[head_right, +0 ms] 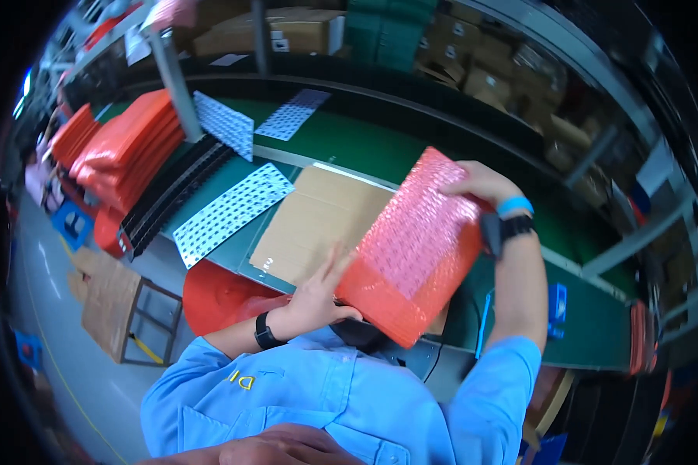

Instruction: The person wraps circuit boards in bubble wrap by hand, folding the wrap over each board and setting the wrapped items into a stack.

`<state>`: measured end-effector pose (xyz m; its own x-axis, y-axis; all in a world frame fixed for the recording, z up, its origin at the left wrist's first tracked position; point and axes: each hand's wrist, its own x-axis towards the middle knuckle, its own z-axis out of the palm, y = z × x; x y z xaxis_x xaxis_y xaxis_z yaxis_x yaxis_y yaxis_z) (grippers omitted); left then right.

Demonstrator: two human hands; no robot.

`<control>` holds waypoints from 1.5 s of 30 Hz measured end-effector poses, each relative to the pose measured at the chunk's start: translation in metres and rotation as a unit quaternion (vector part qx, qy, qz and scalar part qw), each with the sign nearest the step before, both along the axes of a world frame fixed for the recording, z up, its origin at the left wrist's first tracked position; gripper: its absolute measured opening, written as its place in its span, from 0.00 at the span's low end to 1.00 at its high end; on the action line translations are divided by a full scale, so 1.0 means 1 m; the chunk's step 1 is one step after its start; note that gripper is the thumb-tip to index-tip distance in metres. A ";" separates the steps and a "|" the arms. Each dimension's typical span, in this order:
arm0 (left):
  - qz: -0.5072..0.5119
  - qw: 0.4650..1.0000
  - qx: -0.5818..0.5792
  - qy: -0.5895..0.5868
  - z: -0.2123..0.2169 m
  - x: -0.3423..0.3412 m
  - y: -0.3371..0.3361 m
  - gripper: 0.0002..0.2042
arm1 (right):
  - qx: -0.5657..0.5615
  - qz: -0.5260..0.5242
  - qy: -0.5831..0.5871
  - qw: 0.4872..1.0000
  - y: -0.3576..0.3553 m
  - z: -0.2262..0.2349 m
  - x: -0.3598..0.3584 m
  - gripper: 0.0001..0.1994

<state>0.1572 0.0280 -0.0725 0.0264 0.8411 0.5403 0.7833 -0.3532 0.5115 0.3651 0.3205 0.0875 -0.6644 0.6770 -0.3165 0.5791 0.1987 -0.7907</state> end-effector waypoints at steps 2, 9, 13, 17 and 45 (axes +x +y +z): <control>0.054 0.988 -0.045 -0.138 -0.009 -0.006 0.000 0.26 | 0.095 0.028 0.071 0.992 -0.028 0.033 0.016 0.30; -0.031 0.942 -0.133 -0.307 0.044 -0.042 -0.031 0.18 | 0.194 -0.005 0.311 0.930 -0.124 0.034 0.081 0.31; -0.106 0.915 -0.008 -0.390 0.053 -0.064 -0.032 0.14 | 0.186 0.000 0.404 0.895 -0.163 -0.035 0.102 0.20; -0.066 0.970 0.060 -0.227 0.046 -0.073 -0.028 0.13 | 0.192 -0.022 0.440 0.877 -0.171 -0.112 0.093 0.12; -0.038 0.959 0.029 -0.281 0.020 -0.084 -0.029 0.15 | 0.302 -0.002 0.363 0.882 -0.181 -0.106 0.081 0.14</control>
